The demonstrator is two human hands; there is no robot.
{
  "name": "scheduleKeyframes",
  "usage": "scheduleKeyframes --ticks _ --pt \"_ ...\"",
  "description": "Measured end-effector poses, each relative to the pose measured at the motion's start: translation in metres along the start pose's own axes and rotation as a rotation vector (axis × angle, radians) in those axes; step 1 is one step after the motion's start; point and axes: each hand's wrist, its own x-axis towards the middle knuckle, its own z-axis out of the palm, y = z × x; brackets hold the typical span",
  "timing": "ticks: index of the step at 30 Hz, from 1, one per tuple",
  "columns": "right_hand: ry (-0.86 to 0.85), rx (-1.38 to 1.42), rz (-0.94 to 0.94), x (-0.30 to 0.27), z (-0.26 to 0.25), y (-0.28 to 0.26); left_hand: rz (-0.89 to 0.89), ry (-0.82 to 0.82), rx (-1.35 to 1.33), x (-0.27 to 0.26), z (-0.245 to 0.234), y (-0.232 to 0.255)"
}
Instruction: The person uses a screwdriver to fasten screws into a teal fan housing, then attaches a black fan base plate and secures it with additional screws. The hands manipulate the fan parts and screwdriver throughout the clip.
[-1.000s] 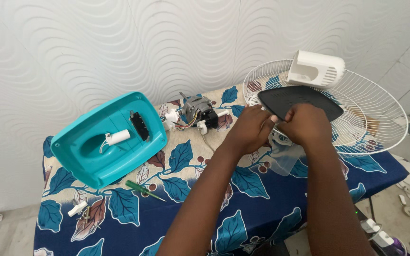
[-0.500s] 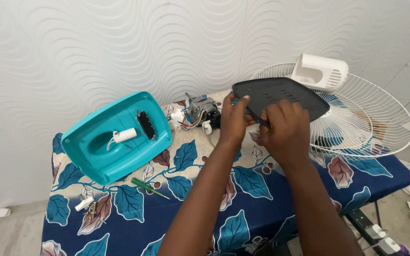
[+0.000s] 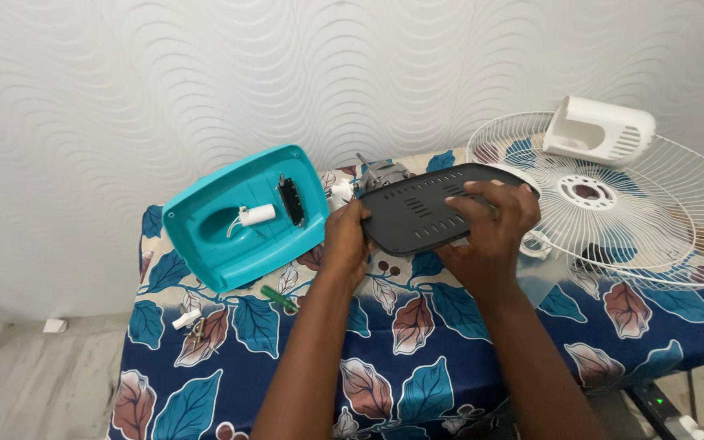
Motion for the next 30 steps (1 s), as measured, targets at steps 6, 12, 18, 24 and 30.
scheduleKeyframes --ticks 6,12,18,24,30 --pt "0.079 0.143 0.126 -0.004 0.009 0.004 0.027 0.124 -0.098 -0.008 -0.040 0.015" --pt "-0.063 0.476 0.292 0.005 0.010 0.008 -0.145 0.030 -0.121 -0.032 -0.076 0.043" --pt "-0.098 0.726 0.158 0.011 0.040 0.003 -0.123 0.011 0.085 -0.057 -0.089 0.073" --pt "-0.144 1.039 0.546 0.017 0.094 -0.017 0.256 0.146 0.251 -0.071 -0.100 0.069" --pt "-0.111 1.094 0.489 0.012 0.130 -0.057 0.518 0.461 0.545 -0.091 -0.116 0.061"
